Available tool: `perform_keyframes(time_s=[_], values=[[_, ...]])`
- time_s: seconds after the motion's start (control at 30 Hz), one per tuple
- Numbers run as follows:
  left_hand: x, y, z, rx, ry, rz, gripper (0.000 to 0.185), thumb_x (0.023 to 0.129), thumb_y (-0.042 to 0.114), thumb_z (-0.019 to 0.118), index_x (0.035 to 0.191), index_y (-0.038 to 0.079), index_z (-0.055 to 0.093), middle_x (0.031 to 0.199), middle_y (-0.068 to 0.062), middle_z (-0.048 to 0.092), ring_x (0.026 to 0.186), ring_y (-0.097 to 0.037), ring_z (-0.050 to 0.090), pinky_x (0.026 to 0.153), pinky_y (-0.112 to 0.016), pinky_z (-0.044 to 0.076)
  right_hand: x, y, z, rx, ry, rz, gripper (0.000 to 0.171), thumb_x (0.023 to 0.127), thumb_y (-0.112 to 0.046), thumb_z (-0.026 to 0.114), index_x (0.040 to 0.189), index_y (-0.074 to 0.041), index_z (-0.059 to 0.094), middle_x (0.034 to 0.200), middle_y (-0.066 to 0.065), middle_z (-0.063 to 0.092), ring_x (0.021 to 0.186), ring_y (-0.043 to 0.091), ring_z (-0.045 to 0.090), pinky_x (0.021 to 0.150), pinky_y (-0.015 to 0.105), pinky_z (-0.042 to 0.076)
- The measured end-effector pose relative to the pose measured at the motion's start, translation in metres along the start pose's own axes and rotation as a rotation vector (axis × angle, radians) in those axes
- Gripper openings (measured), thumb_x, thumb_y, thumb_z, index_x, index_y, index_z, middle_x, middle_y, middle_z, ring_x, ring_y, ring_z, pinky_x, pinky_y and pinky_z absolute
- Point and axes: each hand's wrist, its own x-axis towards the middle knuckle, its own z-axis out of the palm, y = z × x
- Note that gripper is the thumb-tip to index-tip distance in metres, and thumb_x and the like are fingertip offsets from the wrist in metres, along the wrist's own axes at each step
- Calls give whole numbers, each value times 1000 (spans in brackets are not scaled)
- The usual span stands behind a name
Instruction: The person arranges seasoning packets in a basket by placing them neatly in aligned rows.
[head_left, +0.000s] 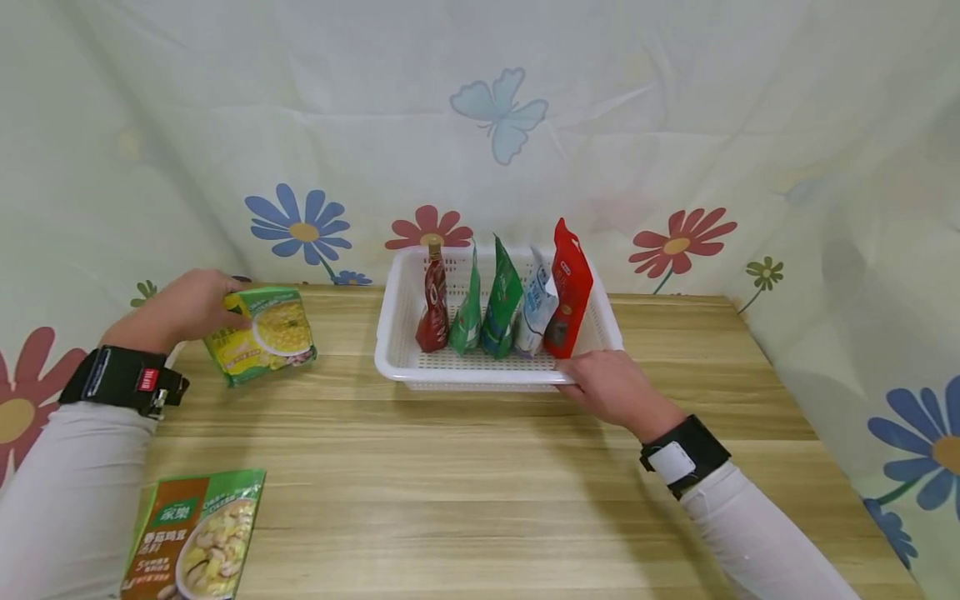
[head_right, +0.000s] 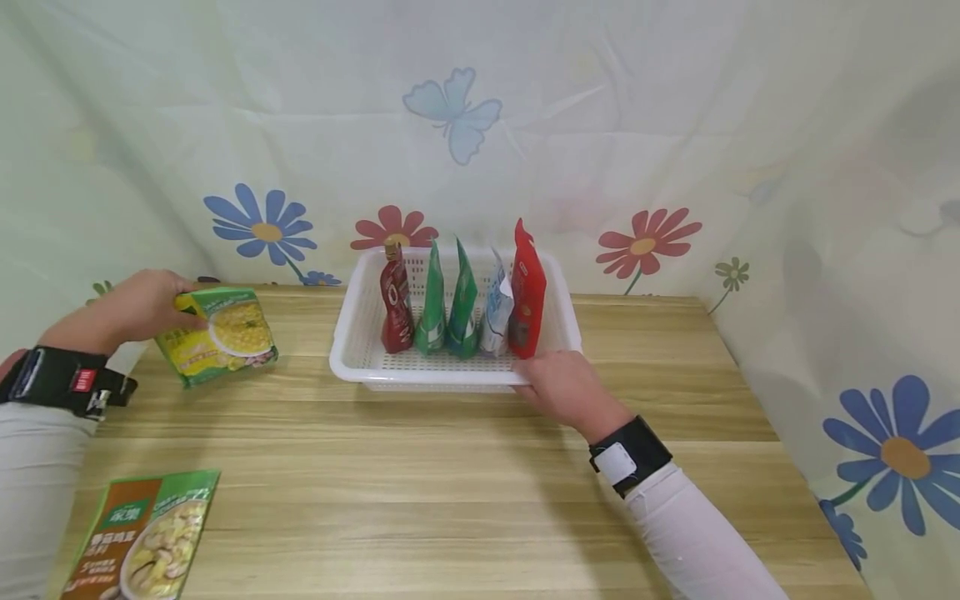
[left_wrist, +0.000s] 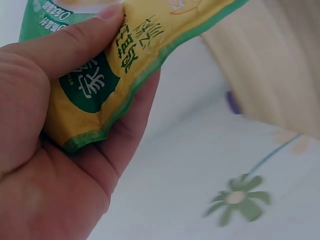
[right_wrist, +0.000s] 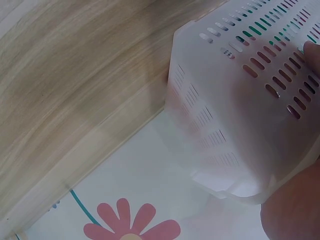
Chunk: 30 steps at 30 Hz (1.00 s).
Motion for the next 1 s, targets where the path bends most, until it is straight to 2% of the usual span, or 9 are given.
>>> perform_keyframes(time_s=[0.17,0.3,0.47,0.7,0.87,1.0], values=[[-7,24,-15,34,32,36,37,87,7,79,118,-10,69,91,-20,74,72,-22,66,65,-38,56,-1,0,0,4,4,-1,19,90,-28,79,101,-15,71,76,-4,65,66,12,55,63,28,45],[-10,41,-22,47,46,52,36,88,6,78,119,-9,69,93,-21,74,72,-22,66,65,-38,57,-2,-1,-1,-1,8,2,18,90,-28,80,99,-14,71,76,-4,65,66,12,56,63,28,46],[-15,56,-27,43,57,73,34,88,6,79,118,-7,71,94,-21,75,72,-22,67,65,-37,57,-2,-1,0,4,5,10,19,90,-28,80,100,-14,72,78,-3,67,66,13,57,64,28,47],[-28,77,-36,91,114,157,31,89,8,79,117,-2,73,95,-18,77,74,-21,70,68,-40,58,-1,-2,0,11,6,10,20,89,-28,81,101,-14,73,79,-3,68,67,13,57,64,28,47],[-40,101,-42,115,131,217,27,90,9,78,115,1,74,95,-14,77,75,-19,69,69,-40,57,-1,-2,0,1,15,-2,20,89,-28,81,100,-14,72,78,-3,68,67,13,57,63,29,46],[-50,127,-42,116,137,259,24,89,9,79,112,5,77,97,-13,78,77,-20,70,71,-40,60,-1,-1,-1,3,15,0,21,89,-28,81,101,-13,72,79,-2,68,67,13,58,64,29,47]])
